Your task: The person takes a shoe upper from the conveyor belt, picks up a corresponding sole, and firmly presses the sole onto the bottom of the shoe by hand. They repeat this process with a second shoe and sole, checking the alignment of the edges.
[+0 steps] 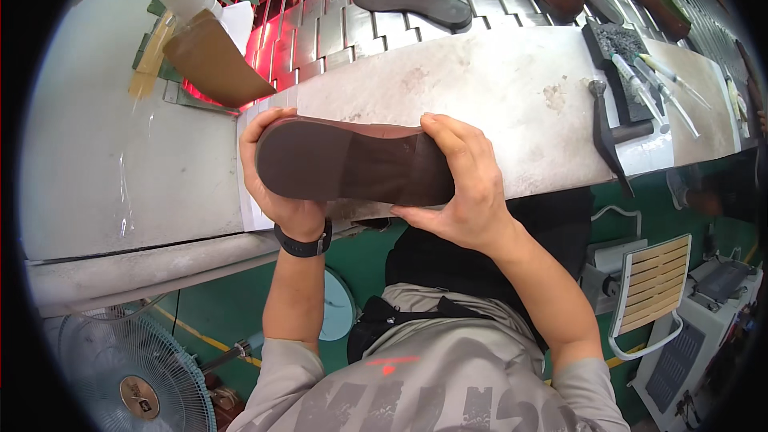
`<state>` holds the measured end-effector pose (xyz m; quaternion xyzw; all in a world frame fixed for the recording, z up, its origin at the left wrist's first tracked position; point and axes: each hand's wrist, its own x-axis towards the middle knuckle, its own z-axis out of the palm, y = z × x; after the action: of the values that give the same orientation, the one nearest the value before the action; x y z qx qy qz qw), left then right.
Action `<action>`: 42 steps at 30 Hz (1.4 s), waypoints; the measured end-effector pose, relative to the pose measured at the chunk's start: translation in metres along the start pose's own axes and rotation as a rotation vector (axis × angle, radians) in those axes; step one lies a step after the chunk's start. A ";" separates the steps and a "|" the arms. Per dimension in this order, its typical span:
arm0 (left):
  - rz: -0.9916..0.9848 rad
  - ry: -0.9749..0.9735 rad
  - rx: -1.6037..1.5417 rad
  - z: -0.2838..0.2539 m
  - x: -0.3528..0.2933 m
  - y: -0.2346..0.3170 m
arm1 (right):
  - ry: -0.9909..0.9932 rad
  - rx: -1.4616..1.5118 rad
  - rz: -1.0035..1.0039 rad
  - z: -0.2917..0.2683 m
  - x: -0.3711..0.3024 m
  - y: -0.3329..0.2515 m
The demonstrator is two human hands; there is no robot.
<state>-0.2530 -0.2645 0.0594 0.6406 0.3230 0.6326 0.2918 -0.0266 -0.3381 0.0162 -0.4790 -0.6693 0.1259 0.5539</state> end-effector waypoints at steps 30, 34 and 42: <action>0.044 -0.555 -0.175 0.136 -0.015 0.076 | -0.213 1.006 0.172 -0.133 0.007 0.016; 0.033 -0.536 -0.148 0.135 -0.014 0.082 | -0.167 1.028 0.242 -0.136 -0.002 0.023; 0.329 -0.341 -0.030 0.114 0.015 0.114 | -0.290 1.006 0.394 -0.127 0.019 -0.010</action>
<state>-0.1344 -0.3198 0.1545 0.7779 0.1506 0.5589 0.2447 0.0788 -0.3744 0.0799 -0.2496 -0.4939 0.5955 0.5823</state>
